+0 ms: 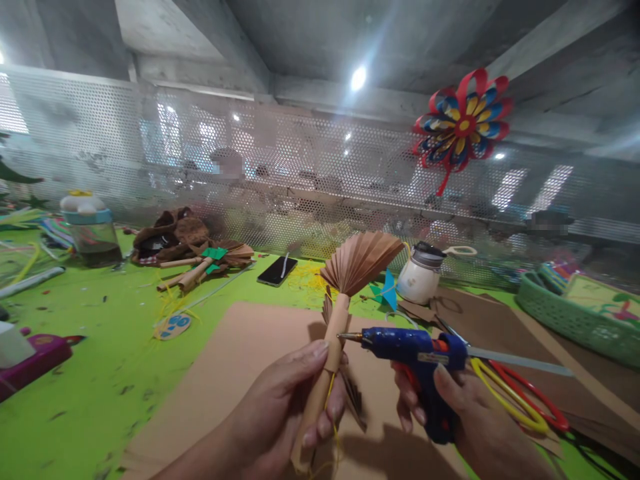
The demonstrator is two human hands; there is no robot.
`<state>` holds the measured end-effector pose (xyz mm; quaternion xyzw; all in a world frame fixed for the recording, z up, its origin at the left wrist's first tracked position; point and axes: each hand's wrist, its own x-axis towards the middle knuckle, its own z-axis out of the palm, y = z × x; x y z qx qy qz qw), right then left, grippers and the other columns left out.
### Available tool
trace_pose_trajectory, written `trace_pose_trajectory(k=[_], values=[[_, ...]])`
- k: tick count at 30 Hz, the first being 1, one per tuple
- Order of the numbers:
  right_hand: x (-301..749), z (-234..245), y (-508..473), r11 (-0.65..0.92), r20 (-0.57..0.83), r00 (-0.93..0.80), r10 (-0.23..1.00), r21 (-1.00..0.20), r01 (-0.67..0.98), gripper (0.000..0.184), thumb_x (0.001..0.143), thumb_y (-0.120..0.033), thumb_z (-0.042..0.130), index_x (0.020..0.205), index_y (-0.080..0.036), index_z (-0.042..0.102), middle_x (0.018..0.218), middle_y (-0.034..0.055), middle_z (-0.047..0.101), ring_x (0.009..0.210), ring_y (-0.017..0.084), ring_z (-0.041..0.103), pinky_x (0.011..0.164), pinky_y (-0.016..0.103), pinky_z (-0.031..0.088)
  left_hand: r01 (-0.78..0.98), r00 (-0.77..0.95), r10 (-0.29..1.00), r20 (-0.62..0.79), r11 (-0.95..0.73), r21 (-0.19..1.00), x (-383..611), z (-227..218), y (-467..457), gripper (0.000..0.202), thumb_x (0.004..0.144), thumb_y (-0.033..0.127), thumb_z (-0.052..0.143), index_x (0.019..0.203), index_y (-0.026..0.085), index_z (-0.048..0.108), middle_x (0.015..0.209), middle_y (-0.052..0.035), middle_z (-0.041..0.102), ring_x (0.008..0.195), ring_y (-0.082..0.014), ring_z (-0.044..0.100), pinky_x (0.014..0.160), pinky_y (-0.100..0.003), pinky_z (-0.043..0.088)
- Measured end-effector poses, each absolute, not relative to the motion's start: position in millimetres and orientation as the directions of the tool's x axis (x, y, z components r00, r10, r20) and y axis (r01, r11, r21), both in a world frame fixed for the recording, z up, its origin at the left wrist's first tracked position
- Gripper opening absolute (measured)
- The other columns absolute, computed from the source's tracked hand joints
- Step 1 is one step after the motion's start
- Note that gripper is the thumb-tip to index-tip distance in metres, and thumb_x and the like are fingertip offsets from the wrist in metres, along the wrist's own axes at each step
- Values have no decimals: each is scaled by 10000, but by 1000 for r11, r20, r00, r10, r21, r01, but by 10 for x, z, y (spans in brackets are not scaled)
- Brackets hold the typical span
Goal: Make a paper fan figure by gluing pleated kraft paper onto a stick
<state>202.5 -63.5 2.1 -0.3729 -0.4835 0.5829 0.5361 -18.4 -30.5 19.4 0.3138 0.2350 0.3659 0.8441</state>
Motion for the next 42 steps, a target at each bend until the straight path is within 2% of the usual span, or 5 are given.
trace_pose_trajectory(k=[8, 14, 24, 30, 42], values=[[1986, 46, -643, 56, 119, -152, 981, -928, -367, 328, 849, -480, 564, 888, -169, 663, 720, 40, 560, 577, 125, 471, 625, 328, 468, -458, 618, 765, -182, 538, 707, -188, 206, -318, 269, 933, 320, 359, 886, 139, 553, 501, -6, 563, 288, -56, 421, 276, -117, 257], [1979, 22, -645, 56, 119, -165, 979, -937, -346, 309, 842, -458, 588, 877, -162, 668, 748, 51, 575, 583, 124, 490, 621, 327, 471, -460, 607, 772, -188, 534, 710, -173, 204, -308, 256, 924, 327, 391, 822, 144, 539, 510, -13, 573, 312, -49, 438, 294, -103, 262], [1983, 35, -627, 49, 122, -172, 977, -924, -380, 301, 855, -442, 579, 893, -161, 677, 726, 42, 573, 580, 120, 498, 580, 296, 460, -440, 620, 752, -225, 570, 694, -186, 202, -307, 242, 916, 324, 398, 883, 140, 552, 506, -7, 556, 306, -54, 424, 274, -104, 260], [1992, 13, -631, 40, 106, -188, 976, -945, -324, 320, 843, -456, 591, 874, -148, 672, 734, 56, 579, 601, 136, 528, 567, 296, 448, -423, 663, 712, -231, 611, 670, -201, 180, -294, 300, 910, 375, 417, 795, 133, 551, 519, -7, 554, 304, -42, 422, 289, -106, 285], [2013, 18, -603, 51, 145, -216, 965, -919, -392, 298, 877, -431, 550, 899, -154, 658, 728, 42, 573, 576, 116, 503, 586, 297, 460, -454, 640, 741, -203, 578, 678, -198, 214, -291, 268, 916, 322, 389, 862, 128, 567, 520, -23, 560, 313, -52, 439, 278, -97, 297]])
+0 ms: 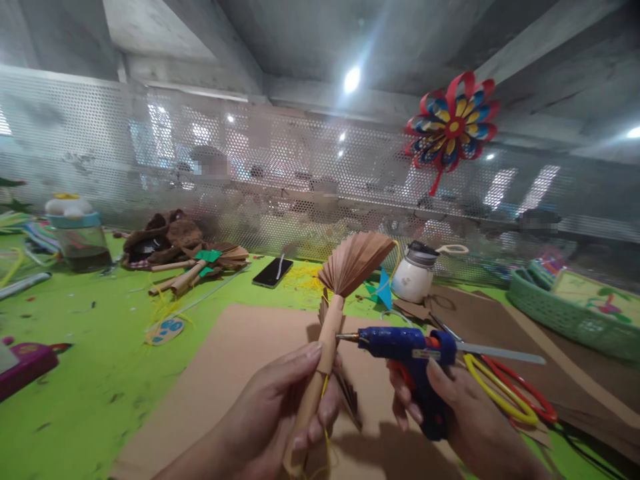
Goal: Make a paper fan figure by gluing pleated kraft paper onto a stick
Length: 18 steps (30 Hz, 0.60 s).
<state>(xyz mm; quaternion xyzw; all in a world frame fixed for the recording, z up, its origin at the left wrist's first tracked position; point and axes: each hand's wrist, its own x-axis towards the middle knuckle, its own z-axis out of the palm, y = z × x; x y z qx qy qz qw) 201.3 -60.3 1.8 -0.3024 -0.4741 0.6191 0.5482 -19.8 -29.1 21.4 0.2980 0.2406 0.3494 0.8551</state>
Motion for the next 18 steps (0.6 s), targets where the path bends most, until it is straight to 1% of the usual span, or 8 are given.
trace_pose_trajectory(k=[4, 9, 13, 16, 18], values=[[1993, 7, -604, 56, 147, -230, 962, -931, -361, 292, 880, -414, 550, 900, -142, 655, 743, 54, 580, 579, 120, 509, 559, 285, 449, -446, 661, 722, -203, 596, 668, -200, 210, -287, 256, 912, 329, 402, 862, 135, 561, 512, -22, 563, 312, -58, 445, 274, -100, 296], [1971, 44, -615, 62, 145, -188, 971, -920, -387, 313, 869, -443, 555, 867, -145, 653, 721, 44, 568, 569, 118, 502, 572, 295, 456, -451, 679, 709, -194, 610, 651, -194, 206, -303, 259, 911, 334, 417, 894, 125, 570, 511, -16, 562, 320, -55, 456, 283, -97, 304], [1992, 45, -622, 54, 131, -206, 970, -939, -339, 336, 867, -458, 550, 840, -140, 654, 701, 48, 563, 566, 126, 494, 564, 302, 450, -456, 667, 722, -185, 592, 664, -193, 196, -297, 266, 914, 334, 406, 886, 123, 565, 506, -13, 560, 300, -51, 436, 271, -100, 279], [1996, 38, -624, 57, 133, -226, 965, -947, -315, 348, 865, -469, 548, 852, -137, 653, 704, 51, 568, 592, 140, 527, 568, 299, 446, -444, 668, 718, -194, 594, 671, -199, 185, -293, 255, 917, 333, 395, 868, 137, 551, 517, -16, 567, 303, -54, 446, 274, -100, 287], [1995, 39, -622, 56, 129, -209, 969, -945, -323, 341, 863, -468, 552, 867, -142, 652, 713, 44, 562, 591, 132, 521, 576, 294, 443, -437, 682, 706, -192, 604, 667, -206, 181, -294, 249, 921, 338, 395, 874, 146, 545, 527, -12, 568, 311, -53, 453, 281, -97, 296]])
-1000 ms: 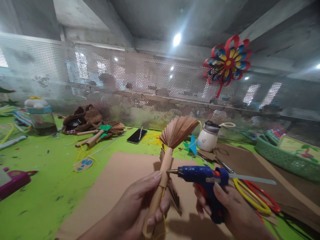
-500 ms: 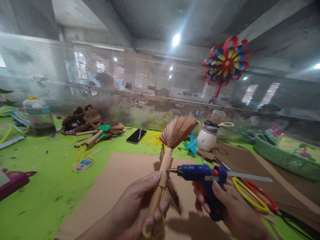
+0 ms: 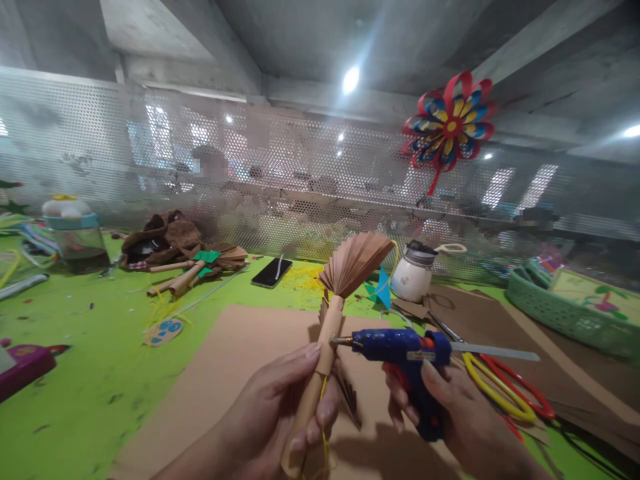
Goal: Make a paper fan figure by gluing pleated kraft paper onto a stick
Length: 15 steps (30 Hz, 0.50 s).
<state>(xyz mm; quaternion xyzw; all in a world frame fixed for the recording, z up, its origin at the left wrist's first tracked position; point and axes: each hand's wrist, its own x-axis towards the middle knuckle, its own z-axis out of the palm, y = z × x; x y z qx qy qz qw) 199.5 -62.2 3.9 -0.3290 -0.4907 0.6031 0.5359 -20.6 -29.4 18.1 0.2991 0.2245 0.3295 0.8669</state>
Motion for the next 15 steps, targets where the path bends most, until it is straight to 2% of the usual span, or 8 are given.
trace_pose_trajectory(k=[4, 9, 15], values=[[1998, 51, -617, 53, 130, -201, 971, -935, -350, 337, 865, -470, 548, 877, -149, 647, 714, 37, 546, 572, 124, 493, 556, 292, 435, -425, 695, 692, -196, 616, 663, -219, 182, -292, 260, 925, 353, 393, 876, 148, 545, 529, -6, 557, 318, -51, 455, 292, -95, 314], [1987, 57, -624, 61, 138, -233, 962, -949, -310, 377, 867, -482, 536, 783, -130, 642, 681, 42, 536, 588, 138, 519, 577, 303, 442, -432, 706, 685, -177, 616, 659, -227, 155, -269, 244, 921, 358, 408, 895, 156, 542, 541, -3, 559, 313, -39, 436, 300, -92, 302], [1965, 73, -631, 67, 139, -192, 972, -939, -338, 325, 863, -456, 558, 838, -144, 644, 688, 36, 548, 581, 133, 517, 562, 287, 431, -430, 710, 684, -166, 609, 667, -216, 152, -293, 282, 928, 358, 386, 874, 141, 558, 531, -6, 556, 314, -46, 445, 296, -98, 309]])
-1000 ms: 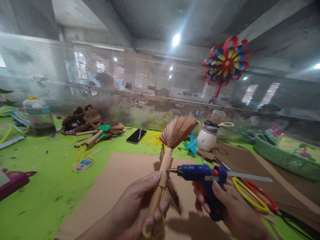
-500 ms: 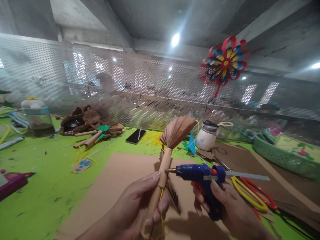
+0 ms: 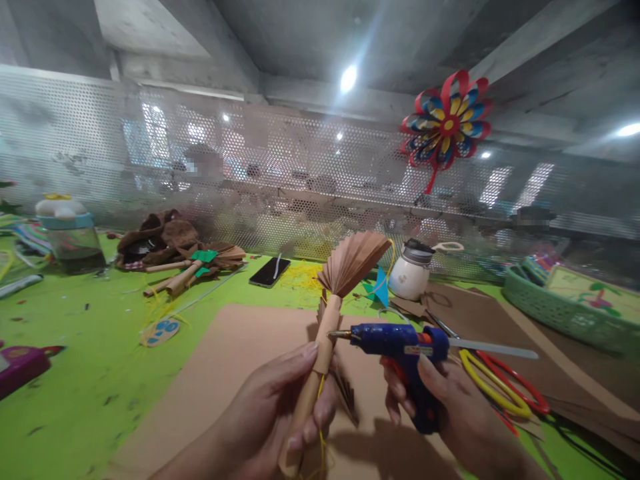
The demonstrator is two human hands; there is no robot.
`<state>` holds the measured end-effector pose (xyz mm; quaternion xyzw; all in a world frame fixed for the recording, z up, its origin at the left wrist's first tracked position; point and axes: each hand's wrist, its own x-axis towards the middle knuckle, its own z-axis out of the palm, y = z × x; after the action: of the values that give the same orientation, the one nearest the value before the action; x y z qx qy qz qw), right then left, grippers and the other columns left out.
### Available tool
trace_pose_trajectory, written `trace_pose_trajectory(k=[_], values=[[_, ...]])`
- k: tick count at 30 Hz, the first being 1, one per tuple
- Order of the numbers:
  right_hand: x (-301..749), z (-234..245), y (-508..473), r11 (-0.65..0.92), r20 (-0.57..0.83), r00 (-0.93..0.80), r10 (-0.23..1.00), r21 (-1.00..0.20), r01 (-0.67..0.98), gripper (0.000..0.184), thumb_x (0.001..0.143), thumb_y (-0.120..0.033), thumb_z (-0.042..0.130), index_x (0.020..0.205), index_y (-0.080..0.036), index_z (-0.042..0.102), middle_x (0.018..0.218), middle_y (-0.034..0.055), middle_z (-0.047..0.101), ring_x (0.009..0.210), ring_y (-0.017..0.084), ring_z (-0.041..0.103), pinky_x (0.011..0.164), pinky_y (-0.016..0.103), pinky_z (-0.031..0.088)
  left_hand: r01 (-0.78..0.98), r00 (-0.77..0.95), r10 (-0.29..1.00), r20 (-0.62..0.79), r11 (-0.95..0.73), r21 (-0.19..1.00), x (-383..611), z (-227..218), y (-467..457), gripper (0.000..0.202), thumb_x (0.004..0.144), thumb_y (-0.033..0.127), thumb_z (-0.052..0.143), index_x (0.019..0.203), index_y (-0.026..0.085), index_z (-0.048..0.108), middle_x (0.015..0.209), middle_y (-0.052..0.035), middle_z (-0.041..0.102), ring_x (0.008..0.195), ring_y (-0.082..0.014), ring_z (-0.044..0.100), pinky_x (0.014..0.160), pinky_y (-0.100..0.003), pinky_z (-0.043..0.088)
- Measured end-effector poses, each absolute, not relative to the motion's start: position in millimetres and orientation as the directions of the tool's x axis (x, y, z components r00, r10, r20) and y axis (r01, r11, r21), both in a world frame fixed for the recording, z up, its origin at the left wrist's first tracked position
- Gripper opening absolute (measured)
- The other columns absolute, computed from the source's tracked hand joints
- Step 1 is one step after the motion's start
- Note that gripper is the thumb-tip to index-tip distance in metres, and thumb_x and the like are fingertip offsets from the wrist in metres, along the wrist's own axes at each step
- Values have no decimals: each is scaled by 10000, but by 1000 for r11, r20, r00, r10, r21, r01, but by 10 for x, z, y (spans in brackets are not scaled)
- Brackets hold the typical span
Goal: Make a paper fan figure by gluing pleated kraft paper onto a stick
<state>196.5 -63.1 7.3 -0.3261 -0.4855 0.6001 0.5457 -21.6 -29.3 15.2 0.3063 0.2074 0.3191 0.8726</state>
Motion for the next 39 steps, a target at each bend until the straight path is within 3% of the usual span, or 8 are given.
trace_pose_trajectory(k=[15, 21, 27, 39], values=[[1973, 79, -635, 97, 153, -172, 973, -950, -298, 334, 866, -466, 549, 862, -147, 648, 676, 27, 532, 577, 133, 500, 559, 289, 422, -416, 697, 685, -213, 628, 658, -215, 203, -291, 281, 927, 359, 381, 850, 146, 547, 519, -4, 549, 314, -49, 442, 289, -96, 302], [1986, 75, -644, 95, 154, -214, 965, -961, -261, 352, 864, -468, 552, 730, -147, 603, 673, 36, 522, 613, 147, 512, 558, 286, 418, -434, 679, 712, -180, 587, 683, -213, 227, -293, 249, 925, 347, 396, 843, 156, 535, 528, 4, 548, 314, -42, 435, 298, -89, 310], [1950, 111, -663, 91, 147, -153, 977, -943, -321, 335, 846, -475, 574, 879, -150, 650, 713, 44, 563, 583, 138, 508, 569, 295, 430, -429, 686, 701, -194, 605, 670, -215, 206, -293, 275, 920, 353, 400, 828, 138, 545, 535, -9, 554, 315, -39, 439, 294, -91, 310], [1954, 21, -628, 125, 190, -218, 957, -952, -280, 322, 889, -439, 517, 878, -149, 656, 825, 92, 622, 596, 133, 518, 553, 285, 399, -432, 698, 694, -175, 603, 671, -202, 223, -304, 271, 925, 361, 385, 823, 159, 535, 519, -4, 546, 303, -39, 416, 288, -90, 302]])
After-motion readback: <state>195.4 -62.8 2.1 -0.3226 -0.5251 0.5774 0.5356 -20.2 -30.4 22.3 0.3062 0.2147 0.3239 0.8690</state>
